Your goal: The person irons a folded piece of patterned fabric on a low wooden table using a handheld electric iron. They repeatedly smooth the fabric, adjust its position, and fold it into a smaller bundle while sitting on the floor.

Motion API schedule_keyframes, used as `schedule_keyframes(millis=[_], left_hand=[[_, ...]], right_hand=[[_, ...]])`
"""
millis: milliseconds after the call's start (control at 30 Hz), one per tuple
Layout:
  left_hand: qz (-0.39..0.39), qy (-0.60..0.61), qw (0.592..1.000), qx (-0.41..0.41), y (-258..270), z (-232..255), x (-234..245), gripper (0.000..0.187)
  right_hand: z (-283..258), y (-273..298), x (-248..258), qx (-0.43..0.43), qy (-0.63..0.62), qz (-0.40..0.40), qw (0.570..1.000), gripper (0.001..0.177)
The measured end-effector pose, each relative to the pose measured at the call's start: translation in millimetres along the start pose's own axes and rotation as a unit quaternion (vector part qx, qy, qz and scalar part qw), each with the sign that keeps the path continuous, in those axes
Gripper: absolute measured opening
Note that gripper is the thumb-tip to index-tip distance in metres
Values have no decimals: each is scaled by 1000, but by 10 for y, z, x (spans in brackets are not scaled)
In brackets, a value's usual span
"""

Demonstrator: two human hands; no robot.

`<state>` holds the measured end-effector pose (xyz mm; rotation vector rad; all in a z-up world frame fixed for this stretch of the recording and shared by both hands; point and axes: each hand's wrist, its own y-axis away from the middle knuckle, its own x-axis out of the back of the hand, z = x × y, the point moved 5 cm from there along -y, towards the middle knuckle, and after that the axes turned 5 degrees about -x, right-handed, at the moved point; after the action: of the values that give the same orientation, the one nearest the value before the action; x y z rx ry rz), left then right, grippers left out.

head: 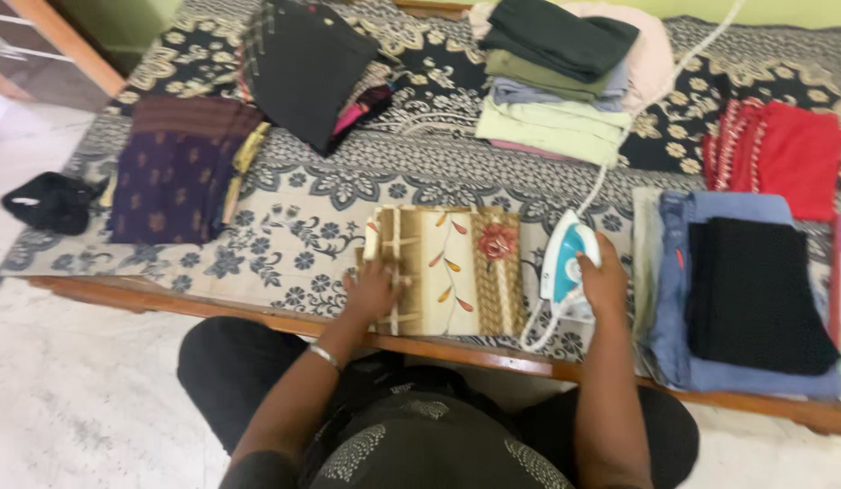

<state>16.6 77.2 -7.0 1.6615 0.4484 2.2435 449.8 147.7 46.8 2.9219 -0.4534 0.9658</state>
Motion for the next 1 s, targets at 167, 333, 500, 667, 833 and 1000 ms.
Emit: schedule_keyframes(millis=[167,333,500,667,833,1000], left_hand=[[76,-67,995,-3,-375,8,403,61],[82,-82,987,108,-312,-527,416,55],[156,74,971,164,413,-1135,157,73],[227,127,965,27,1075,-1064,-3,69],[231,50,965,-117,1216,-428,-117,57],[226,73,955,-177,1113,-307,-203,52]], right_hand=[[-602,295,227,45,243,102,964,57],[-993,563,160,125,-9,18,992,49],[-518,527,-780,-74,-130,-190,970,81],[172,268,-1185,-41,122,-140,982,101],[231,263,-1190,-158,189,-191,950,86],[113,391,-1130,-231,118,-236,937,60]])
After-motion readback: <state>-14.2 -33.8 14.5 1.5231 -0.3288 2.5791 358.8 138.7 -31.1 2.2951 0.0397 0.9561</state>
